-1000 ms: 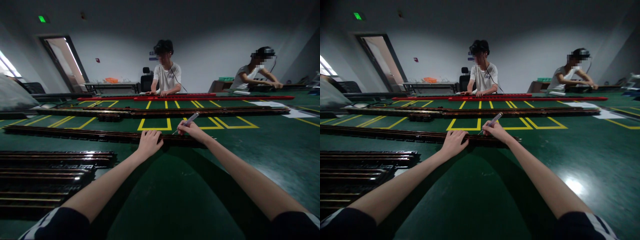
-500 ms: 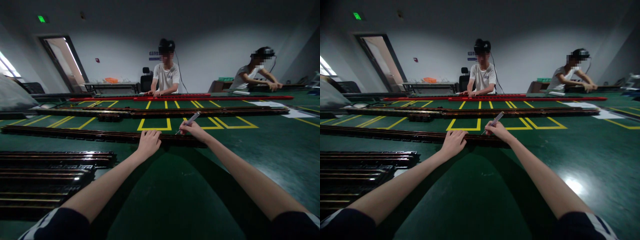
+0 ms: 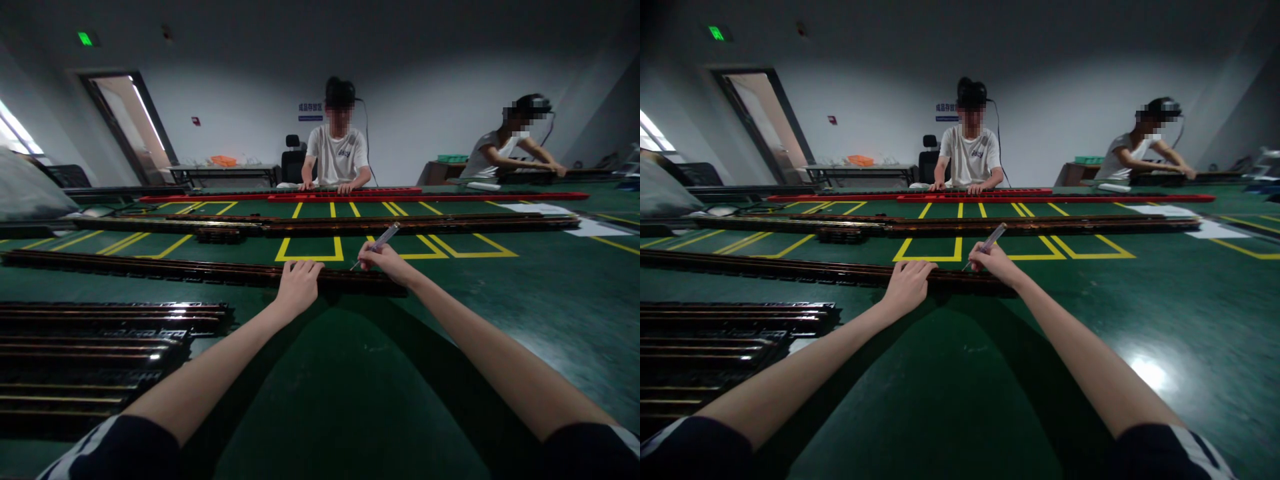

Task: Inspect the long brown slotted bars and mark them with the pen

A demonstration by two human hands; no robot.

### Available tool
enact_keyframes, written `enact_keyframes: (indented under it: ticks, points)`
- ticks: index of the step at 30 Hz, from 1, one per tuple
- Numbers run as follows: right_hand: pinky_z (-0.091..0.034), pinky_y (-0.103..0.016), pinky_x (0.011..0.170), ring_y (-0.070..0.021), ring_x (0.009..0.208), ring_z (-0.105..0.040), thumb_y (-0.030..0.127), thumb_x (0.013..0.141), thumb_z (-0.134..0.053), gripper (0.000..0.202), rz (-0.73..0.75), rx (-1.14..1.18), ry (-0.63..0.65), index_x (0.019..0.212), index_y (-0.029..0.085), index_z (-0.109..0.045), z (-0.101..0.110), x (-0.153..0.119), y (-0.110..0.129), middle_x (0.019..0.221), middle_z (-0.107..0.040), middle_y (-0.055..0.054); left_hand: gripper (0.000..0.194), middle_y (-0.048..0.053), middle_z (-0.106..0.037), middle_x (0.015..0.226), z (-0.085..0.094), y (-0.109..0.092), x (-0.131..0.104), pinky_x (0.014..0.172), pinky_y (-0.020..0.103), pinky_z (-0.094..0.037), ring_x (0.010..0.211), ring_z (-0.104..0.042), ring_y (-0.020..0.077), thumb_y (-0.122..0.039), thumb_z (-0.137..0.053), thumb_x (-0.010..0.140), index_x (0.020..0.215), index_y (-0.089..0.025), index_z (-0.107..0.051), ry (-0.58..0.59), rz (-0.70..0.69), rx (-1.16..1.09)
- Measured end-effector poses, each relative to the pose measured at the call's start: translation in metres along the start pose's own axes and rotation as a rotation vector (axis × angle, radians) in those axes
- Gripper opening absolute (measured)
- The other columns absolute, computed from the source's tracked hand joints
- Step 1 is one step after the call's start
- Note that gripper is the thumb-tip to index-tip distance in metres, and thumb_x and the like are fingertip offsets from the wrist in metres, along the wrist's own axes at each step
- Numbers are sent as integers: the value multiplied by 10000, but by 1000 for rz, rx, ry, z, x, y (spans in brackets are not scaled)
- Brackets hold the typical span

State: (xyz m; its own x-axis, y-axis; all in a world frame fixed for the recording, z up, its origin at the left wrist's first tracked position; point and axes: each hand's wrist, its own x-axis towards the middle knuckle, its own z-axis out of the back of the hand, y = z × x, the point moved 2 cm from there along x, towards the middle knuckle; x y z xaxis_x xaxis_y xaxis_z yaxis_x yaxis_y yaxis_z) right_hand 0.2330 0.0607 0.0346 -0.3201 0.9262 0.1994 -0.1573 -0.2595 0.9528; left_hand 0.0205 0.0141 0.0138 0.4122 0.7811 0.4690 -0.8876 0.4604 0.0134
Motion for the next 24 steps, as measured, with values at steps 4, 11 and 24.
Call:
enact_keyframes:
  ticks: [4,11,24]
  points:
    - [-484,-294,641,-115,577,-557,304,727,-658,165,0,-18,32,673,184,-560,-1,-2,4,585,-587,20,434,105,-658,1204,0,1,1,998,477,-391,1143,-578,251,-52,-387,834,1190,-174,-604,14,-12,-12]
    - [-483,-293,640,-115,573,-558,313,744,-663,185,4,-15,32,675,188,-545,-1,-1,1,590,-589,16,447,88,-659,1216,1,4,2,995,444,-396,1143,-578,234,-91,-384,840,1225,-193,-586,51,-33,-59]
    - [-486,-301,648,-120,572,-552,309,748,-657,177,11,-25,17,671,193,-547,-3,-3,3,583,-580,19,444,98,-664,1165,-4,5,2,918,415,-418,1077,-588,263,-503,-450,899,1179,-186,-584,41,-36,-25]
